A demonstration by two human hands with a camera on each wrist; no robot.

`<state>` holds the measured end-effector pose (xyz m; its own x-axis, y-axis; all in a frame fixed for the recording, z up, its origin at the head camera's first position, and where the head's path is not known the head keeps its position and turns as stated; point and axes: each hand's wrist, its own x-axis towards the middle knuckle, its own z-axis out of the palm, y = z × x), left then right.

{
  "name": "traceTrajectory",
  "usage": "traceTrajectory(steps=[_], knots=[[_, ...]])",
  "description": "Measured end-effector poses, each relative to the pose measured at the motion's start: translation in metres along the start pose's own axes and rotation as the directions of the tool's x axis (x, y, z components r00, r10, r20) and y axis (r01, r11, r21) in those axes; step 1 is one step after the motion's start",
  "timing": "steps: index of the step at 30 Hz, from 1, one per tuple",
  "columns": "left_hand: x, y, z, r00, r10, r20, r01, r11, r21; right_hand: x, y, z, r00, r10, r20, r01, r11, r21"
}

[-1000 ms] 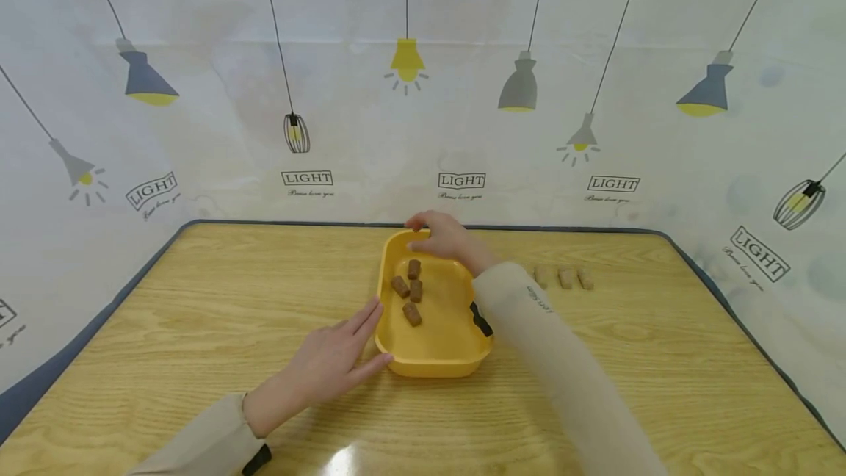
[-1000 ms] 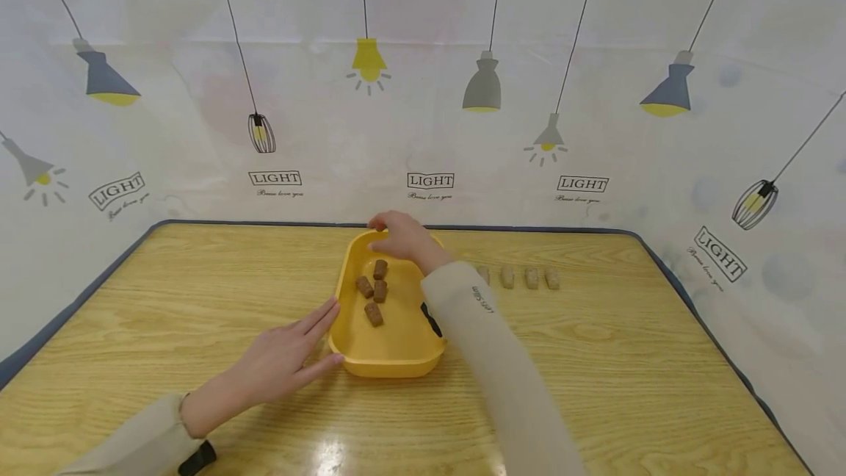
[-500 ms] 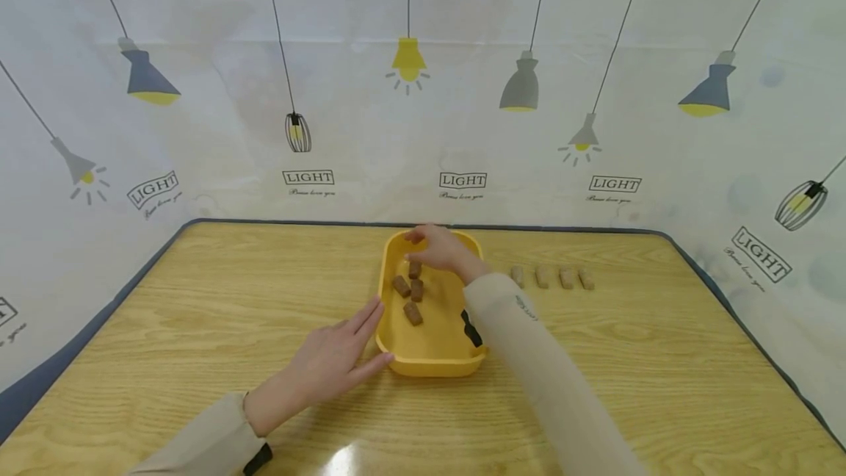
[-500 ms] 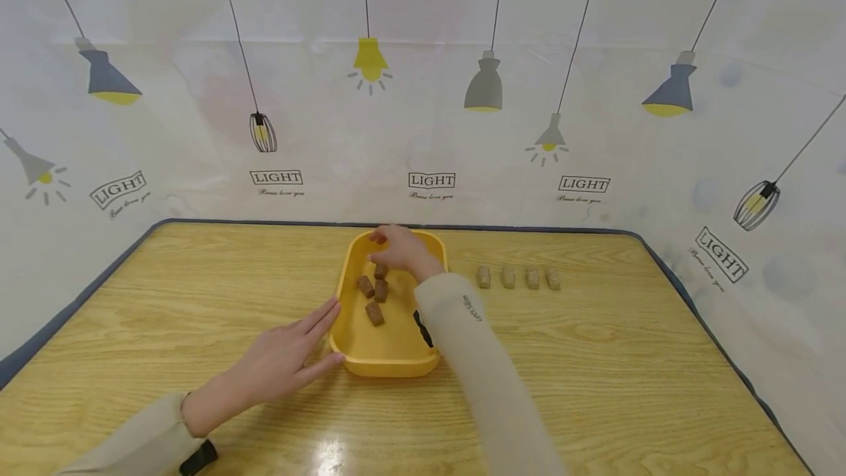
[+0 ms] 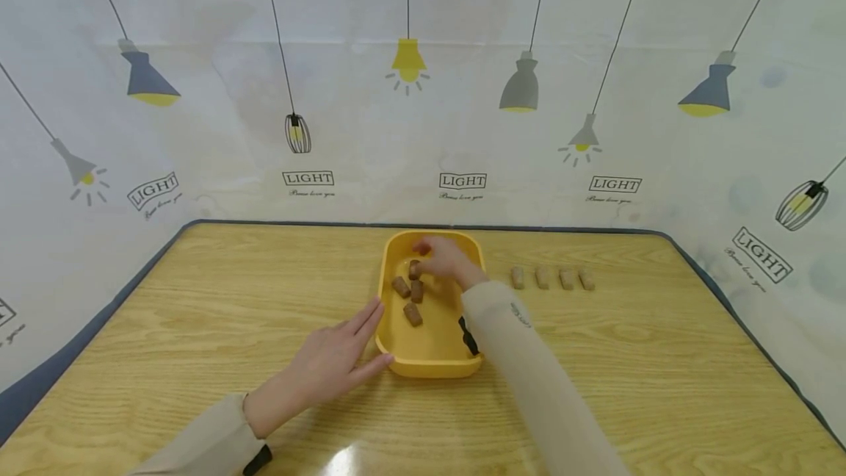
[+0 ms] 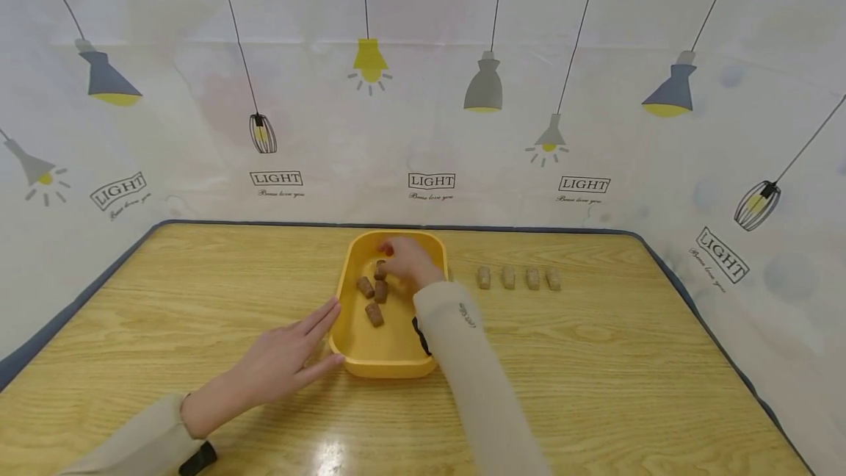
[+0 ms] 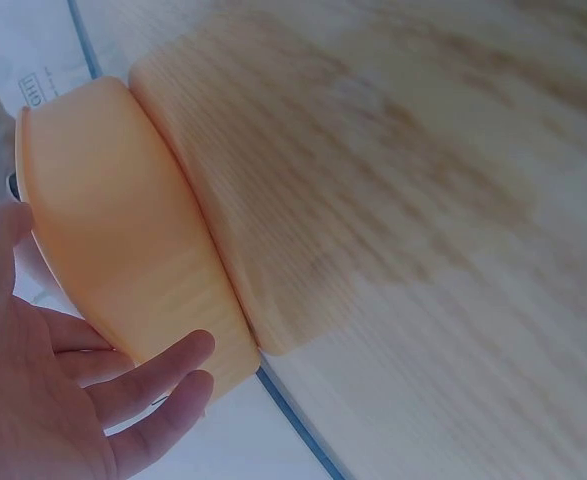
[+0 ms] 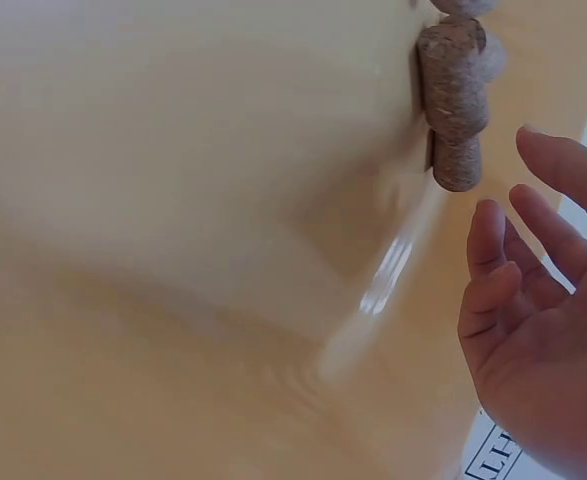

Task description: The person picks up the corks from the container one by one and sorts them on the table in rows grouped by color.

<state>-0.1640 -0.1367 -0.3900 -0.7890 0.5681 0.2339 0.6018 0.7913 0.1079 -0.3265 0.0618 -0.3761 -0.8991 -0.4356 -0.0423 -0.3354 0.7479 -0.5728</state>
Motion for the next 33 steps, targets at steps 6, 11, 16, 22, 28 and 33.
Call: traceTrajectory(steps=[6,11,16,22,28,33], knots=[[0.0,0.0,0.001,1.0,-0.006,0.003,0.006,1.0,0.002,0.0,0.004,0.007,1.0,0.004,-0.006,-0.004,1.0,0.004],[0.0,0.001,0.0,1.0,-0.012,0.013,0.013,1.0,-0.004,0.003,0.007,0.012,0.999,0.048,0.012,-0.048,0.998,0.029],[0.0,0.001,0.0,1.0,-0.01,0.014,0.01,1.0,-0.004,0.006,0.008,0.014,0.998,0.059,0.025,-0.061,0.996,0.059],[0.0,0.001,0.0,1.0,-0.003,0.002,0.003,1.0,-0.003,0.001,0.0,0.014,0.993,0.113,0.043,-0.116,0.989,0.096],[0.0,0.001,0.001,1.0,-0.001,0.005,0.001,1.0,0.021,-0.001,-0.004,0.018,0.989,0.14,0.049,-0.145,0.984,0.108],[0.0,0.0,0.001,1.0,0.005,0.008,-0.006,0.999,0.054,-0.001,-0.005,0.019,0.988,0.153,0.034,-0.156,0.983,0.095]])
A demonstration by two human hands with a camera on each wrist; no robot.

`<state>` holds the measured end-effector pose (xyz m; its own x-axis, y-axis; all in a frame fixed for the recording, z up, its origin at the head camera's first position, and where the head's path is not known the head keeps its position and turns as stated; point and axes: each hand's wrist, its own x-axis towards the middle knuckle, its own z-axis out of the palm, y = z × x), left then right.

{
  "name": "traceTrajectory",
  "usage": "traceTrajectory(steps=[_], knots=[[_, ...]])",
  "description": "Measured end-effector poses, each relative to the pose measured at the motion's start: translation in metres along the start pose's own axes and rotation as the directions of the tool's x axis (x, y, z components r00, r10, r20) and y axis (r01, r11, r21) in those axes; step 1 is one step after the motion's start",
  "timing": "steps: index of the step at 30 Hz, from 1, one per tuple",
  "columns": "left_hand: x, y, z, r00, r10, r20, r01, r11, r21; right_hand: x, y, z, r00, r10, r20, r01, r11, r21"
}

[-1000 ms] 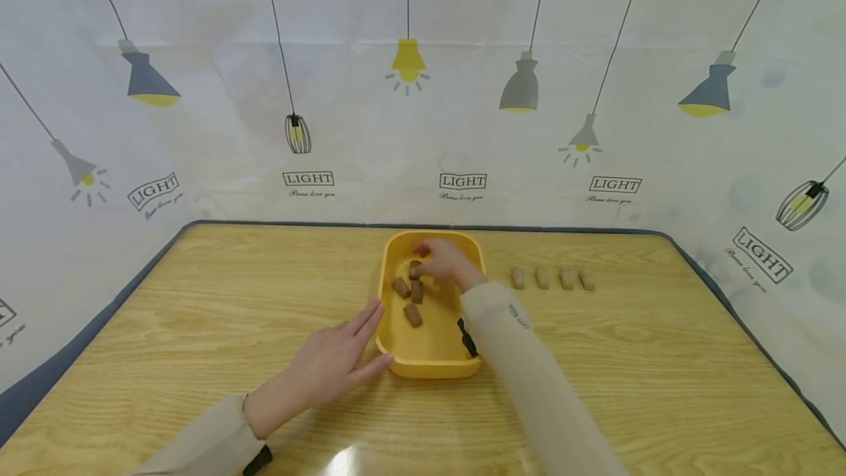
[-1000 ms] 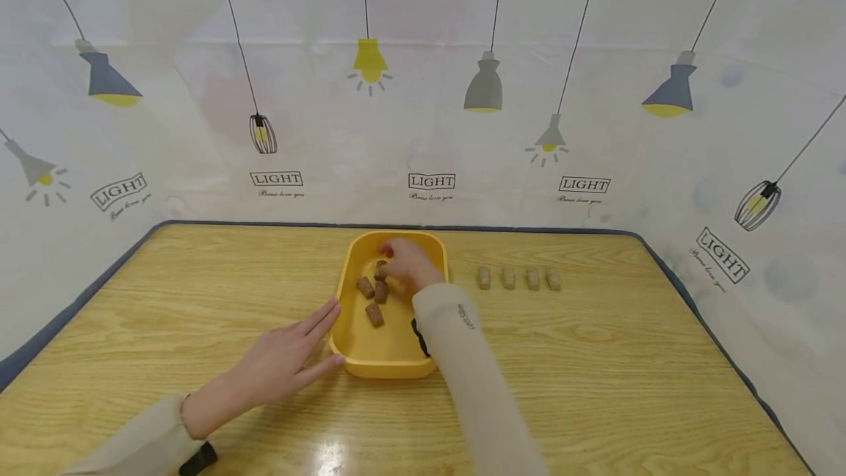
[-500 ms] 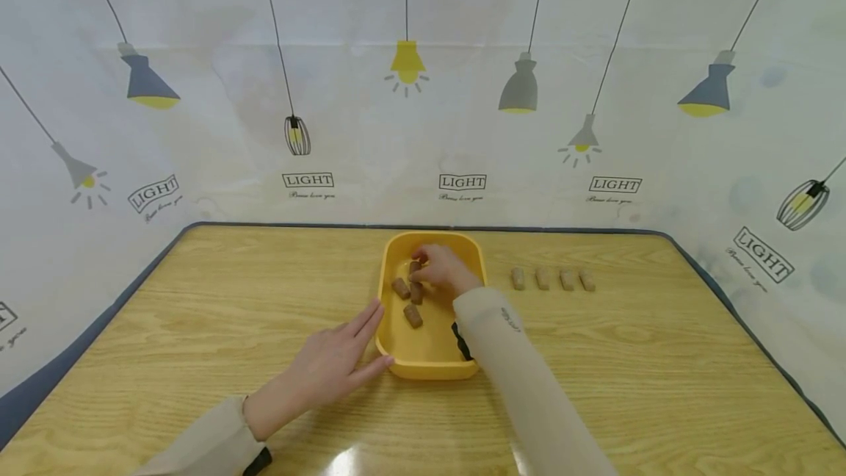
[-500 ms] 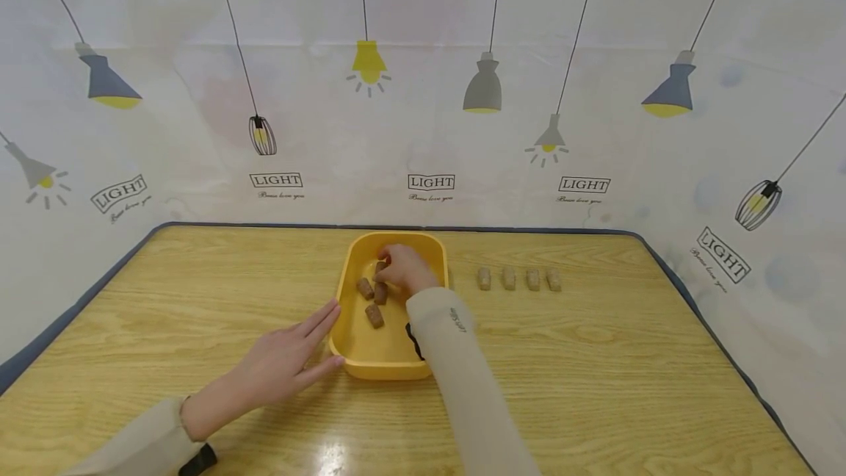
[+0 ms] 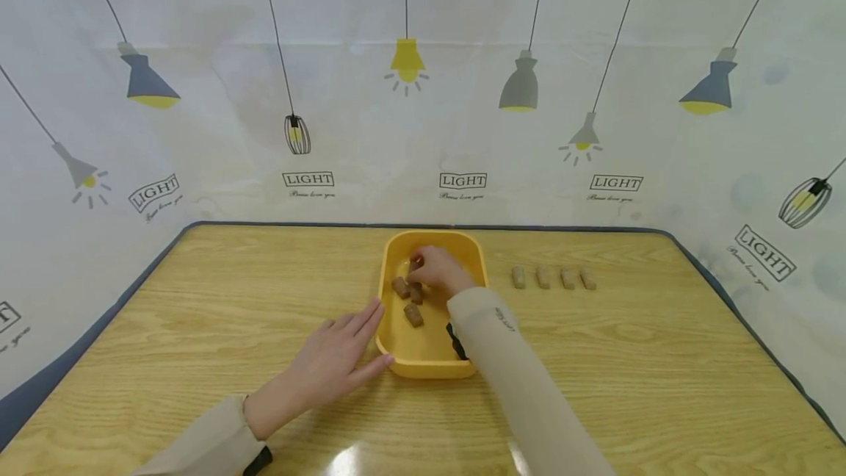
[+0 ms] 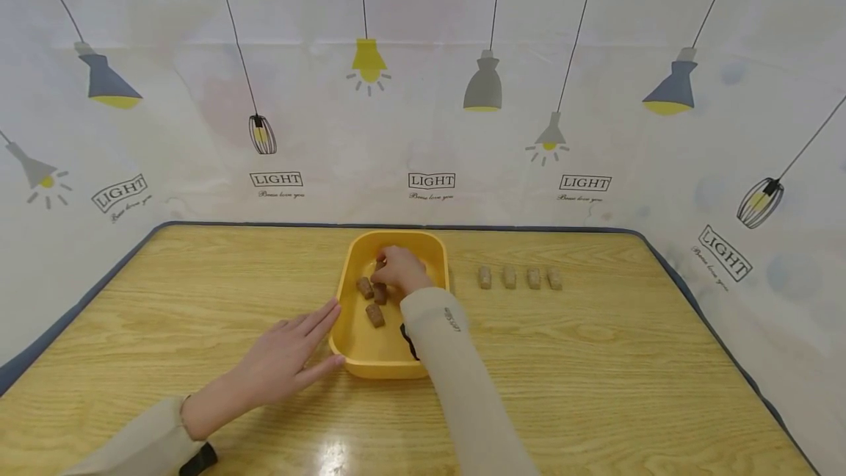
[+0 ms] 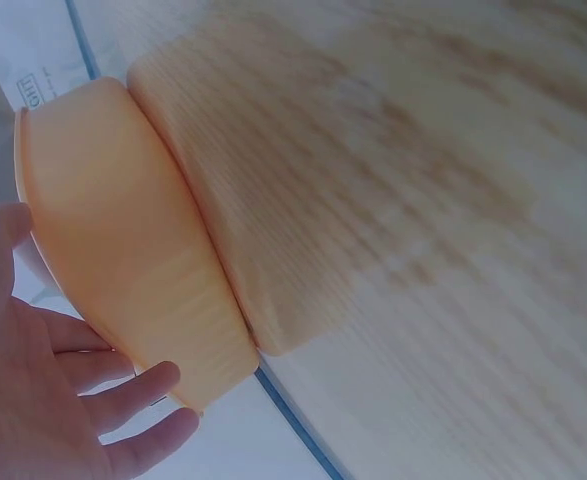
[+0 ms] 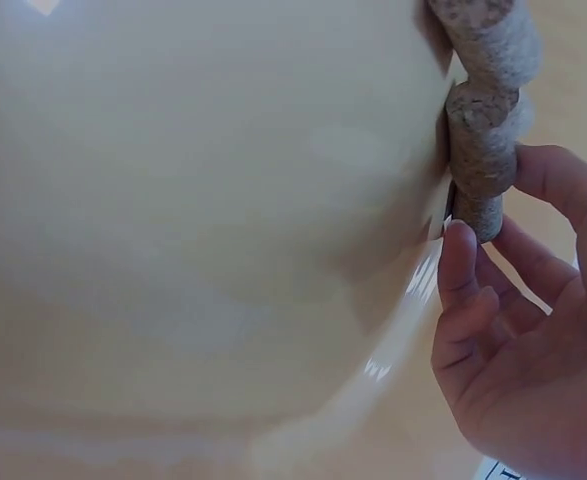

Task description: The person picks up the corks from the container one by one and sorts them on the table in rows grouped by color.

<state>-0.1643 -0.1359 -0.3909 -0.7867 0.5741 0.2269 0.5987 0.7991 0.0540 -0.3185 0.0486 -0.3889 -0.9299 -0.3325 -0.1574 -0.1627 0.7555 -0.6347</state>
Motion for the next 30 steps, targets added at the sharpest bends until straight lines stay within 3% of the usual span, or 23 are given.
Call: traceTrajectory(steps=[16,21,30], knots=[[0.0,0.0,0.0,1.0,0.012,-0.022,-0.012,1.0,0.018,0.005,0.003,-0.005,1.0,0.013,-0.022,-0.015,0.998,-0.064],[0.0,0.0,-0.001,1.0,0.012,-0.021,-0.012,1.0,0.015,0.001,0.001,-0.016,0.999,-0.04,-0.037,0.038,0.998,-0.044],[0.001,0.001,-0.001,1.0,0.013,-0.023,-0.013,1.0,0.017,-0.004,-0.006,-0.047,0.981,-0.18,-0.078,0.17,0.979,-0.112]])
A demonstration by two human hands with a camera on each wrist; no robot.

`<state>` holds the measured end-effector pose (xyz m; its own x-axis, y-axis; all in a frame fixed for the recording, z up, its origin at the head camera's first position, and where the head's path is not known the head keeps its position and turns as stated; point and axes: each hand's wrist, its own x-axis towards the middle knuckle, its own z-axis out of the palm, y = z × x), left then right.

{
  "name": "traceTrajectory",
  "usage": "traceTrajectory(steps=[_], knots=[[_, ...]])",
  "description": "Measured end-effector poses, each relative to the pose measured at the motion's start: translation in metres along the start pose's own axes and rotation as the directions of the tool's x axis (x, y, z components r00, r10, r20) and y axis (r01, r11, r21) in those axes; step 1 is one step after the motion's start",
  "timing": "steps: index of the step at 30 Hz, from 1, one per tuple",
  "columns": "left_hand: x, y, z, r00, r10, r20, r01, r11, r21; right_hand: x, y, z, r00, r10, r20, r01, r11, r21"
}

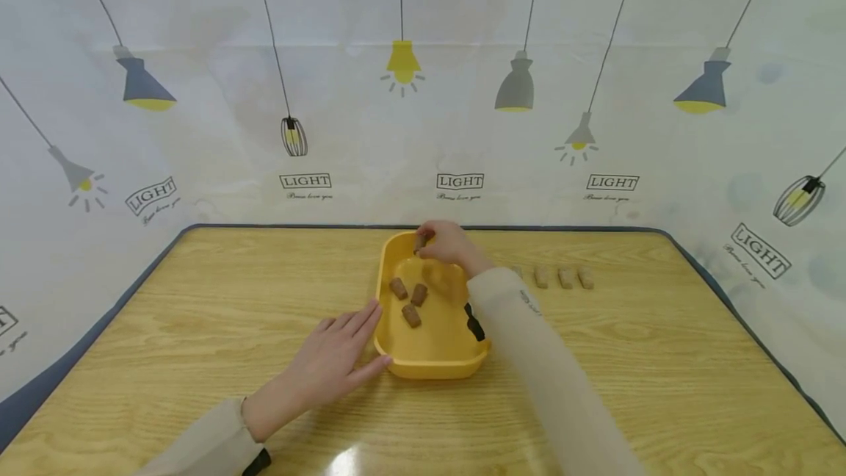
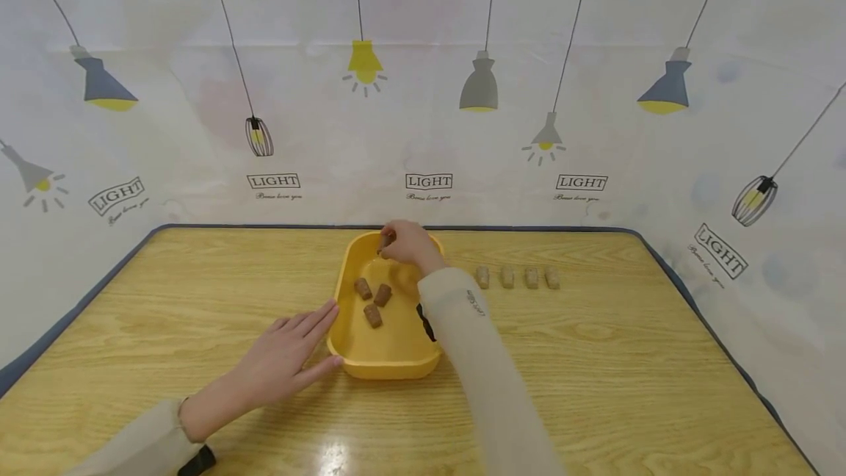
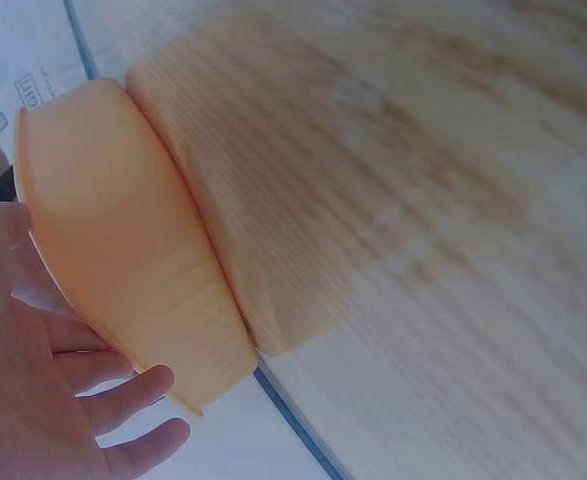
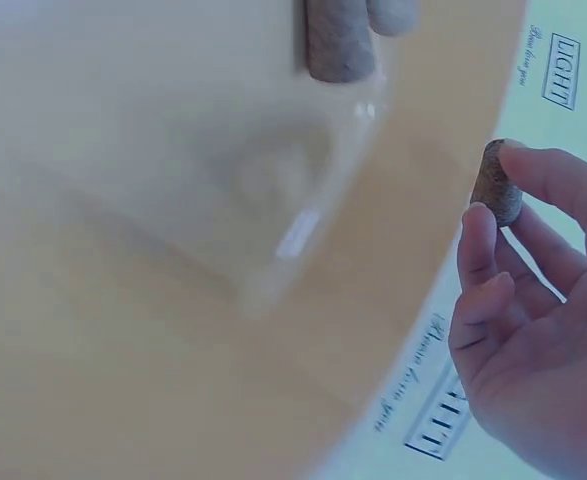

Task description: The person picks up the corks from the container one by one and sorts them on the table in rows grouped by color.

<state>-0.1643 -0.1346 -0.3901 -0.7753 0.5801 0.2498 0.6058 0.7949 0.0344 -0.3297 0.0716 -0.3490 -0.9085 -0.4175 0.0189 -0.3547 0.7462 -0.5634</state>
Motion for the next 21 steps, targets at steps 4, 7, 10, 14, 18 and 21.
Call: traceTrajectory(steps=[4,7,10,14,18,21], knots=[[0.0,0.0,0.0,1.0,0.002,-0.01,-0.002,1.0,-0.004,-0.002,-0.003,-0.014,0.999,-0.053,0.004,0.053,0.998,-0.027],[0.0,0.0,0.0,1.0,0.002,-0.008,-0.002,1.0,-0.009,-0.006,-0.003,-0.023,0.995,-0.098,0.007,0.098,0.994,-0.055],[-0.001,0.0,0.0,1.0,0.001,-0.005,-0.001,1.0,-0.009,-0.01,0.0,-0.028,0.99,-0.14,0.005,0.14,0.987,-0.076],[-0.001,0.0,0.001,1.0,0.006,-0.015,-0.006,1.0,-0.011,-0.019,0.006,-0.032,0.985,-0.172,0.012,0.172,0.984,-0.055],[-0.001,0.0,0.001,1.0,0.008,-0.024,-0.008,1.0,-0.011,-0.031,0.014,-0.035,0.983,-0.18,0.025,0.181,0.983,-0.025],[-0.001,0.0,0.001,1.0,0.011,-0.027,-0.011,1.0,-0.007,-0.04,0.023,-0.037,0.98,-0.196,0.031,0.196,0.98,-0.015]])
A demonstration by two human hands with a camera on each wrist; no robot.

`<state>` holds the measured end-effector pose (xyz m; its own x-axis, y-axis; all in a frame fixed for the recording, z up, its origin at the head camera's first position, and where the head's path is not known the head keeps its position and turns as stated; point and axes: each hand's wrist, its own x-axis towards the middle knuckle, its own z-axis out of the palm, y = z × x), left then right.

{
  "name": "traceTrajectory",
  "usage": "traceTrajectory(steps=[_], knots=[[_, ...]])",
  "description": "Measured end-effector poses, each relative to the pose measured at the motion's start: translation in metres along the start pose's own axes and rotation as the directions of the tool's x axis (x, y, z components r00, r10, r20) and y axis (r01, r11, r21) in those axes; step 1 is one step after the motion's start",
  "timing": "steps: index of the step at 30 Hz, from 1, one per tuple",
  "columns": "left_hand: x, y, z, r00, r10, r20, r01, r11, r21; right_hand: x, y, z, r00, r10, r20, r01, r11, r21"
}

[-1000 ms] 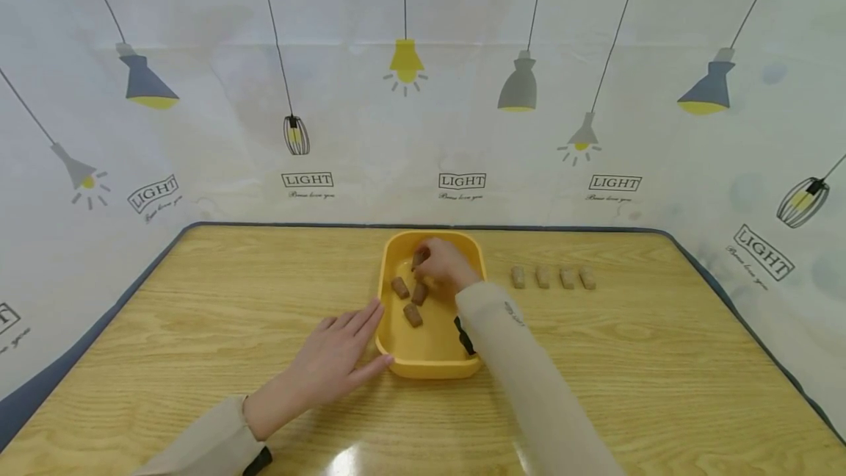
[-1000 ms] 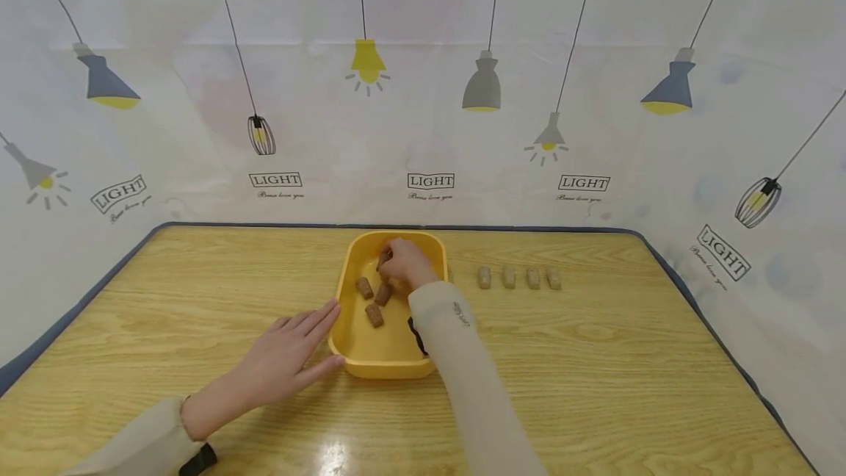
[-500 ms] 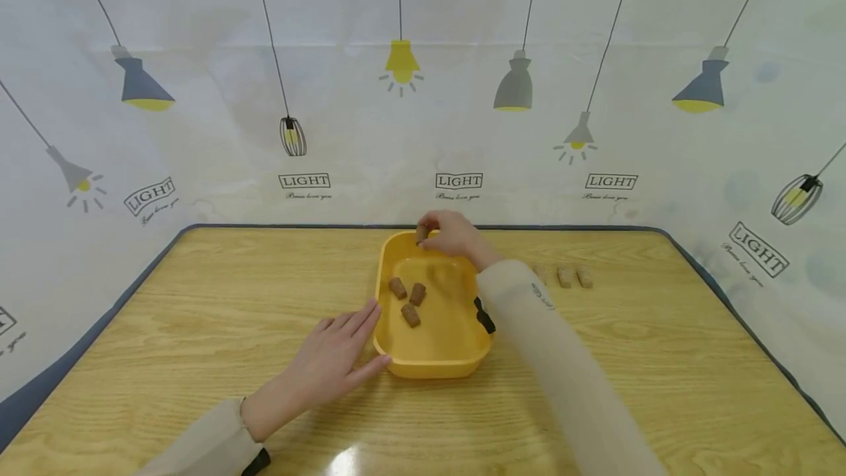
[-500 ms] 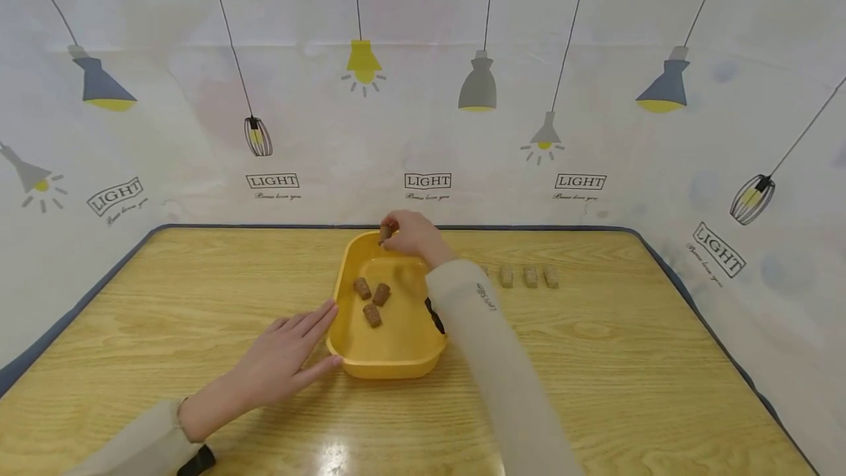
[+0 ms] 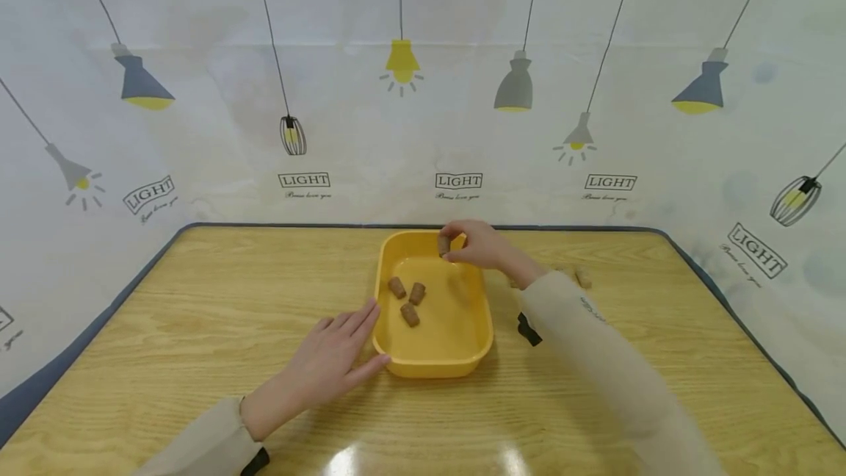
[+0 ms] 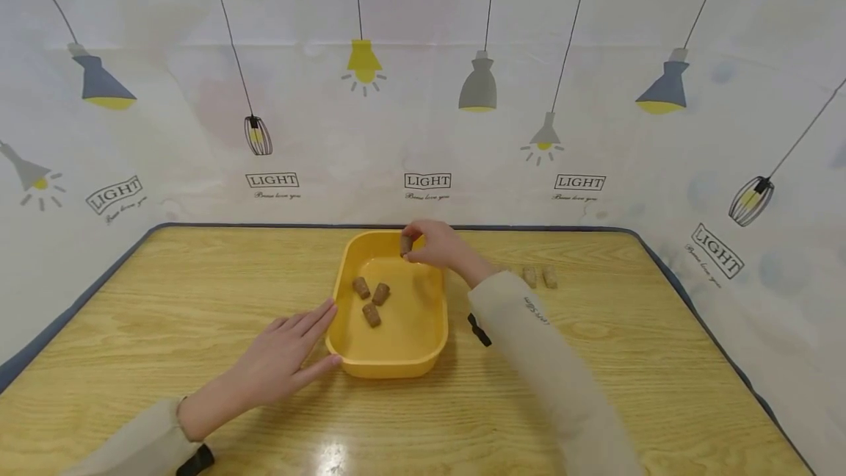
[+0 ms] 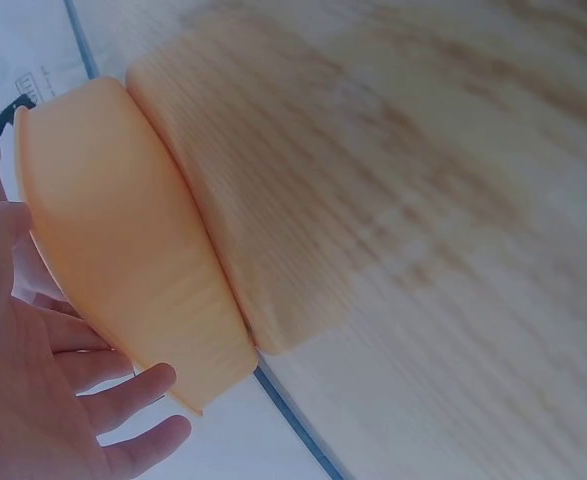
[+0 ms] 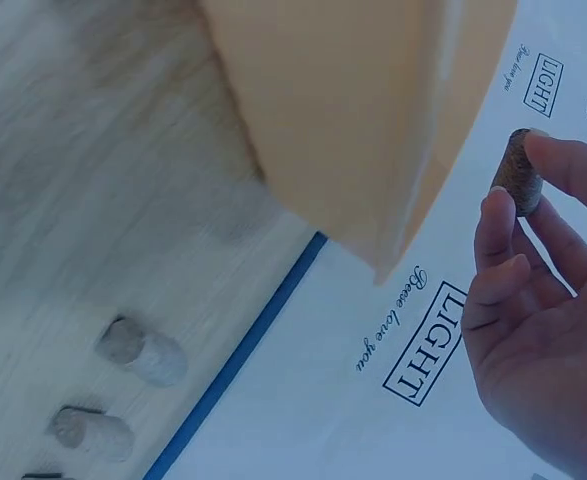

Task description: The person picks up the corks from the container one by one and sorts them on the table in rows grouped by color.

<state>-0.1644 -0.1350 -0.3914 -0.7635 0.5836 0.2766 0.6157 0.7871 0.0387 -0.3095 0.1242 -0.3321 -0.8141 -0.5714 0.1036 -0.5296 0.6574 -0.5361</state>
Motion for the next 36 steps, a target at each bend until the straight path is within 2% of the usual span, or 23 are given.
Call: traceTrajectory(steps=[6,13,20,26,31,36], knots=[[0.0,0.0,0.002,1.0,0.007,-0.005,-0.007,1.0,0.015,-0.023,0.015,0.001,0.999,-0.032,-0.002,0.032,0.999,0.037],[0.0,0.0,0.001,1.0,0.007,0.0,-0.007,1.0,0.019,-0.047,0.028,-0.002,0.99,-0.128,-0.052,0.129,0.991,0.024],[0.0,0.0,0.001,1.0,0.005,-0.007,-0.005,1.0,0.026,-0.076,0.041,-0.001,0.993,-0.11,-0.052,0.113,0.992,0.055],[0.0,0.002,0.0,1.0,0.003,-0.008,-0.003,1.0,0.02,-0.098,0.053,-0.001,0.992,-0.093,-0.09,0.098,0.994,0.05],[-0.001,0.001,0.0,1.0,0.007,-0.017,-0.007,1.0,0.02,-0.109,0.065,0.0,0.987,-0.112,-0.113,0.116,0.993,0.036],[-0.001,0.001,0.0,1.0,0.006,-0.015,-0.006,1.0,0.02,-0.117,0.079,0.004,0.987,-0.128,-0.1,0.133,0.99,0.047]])
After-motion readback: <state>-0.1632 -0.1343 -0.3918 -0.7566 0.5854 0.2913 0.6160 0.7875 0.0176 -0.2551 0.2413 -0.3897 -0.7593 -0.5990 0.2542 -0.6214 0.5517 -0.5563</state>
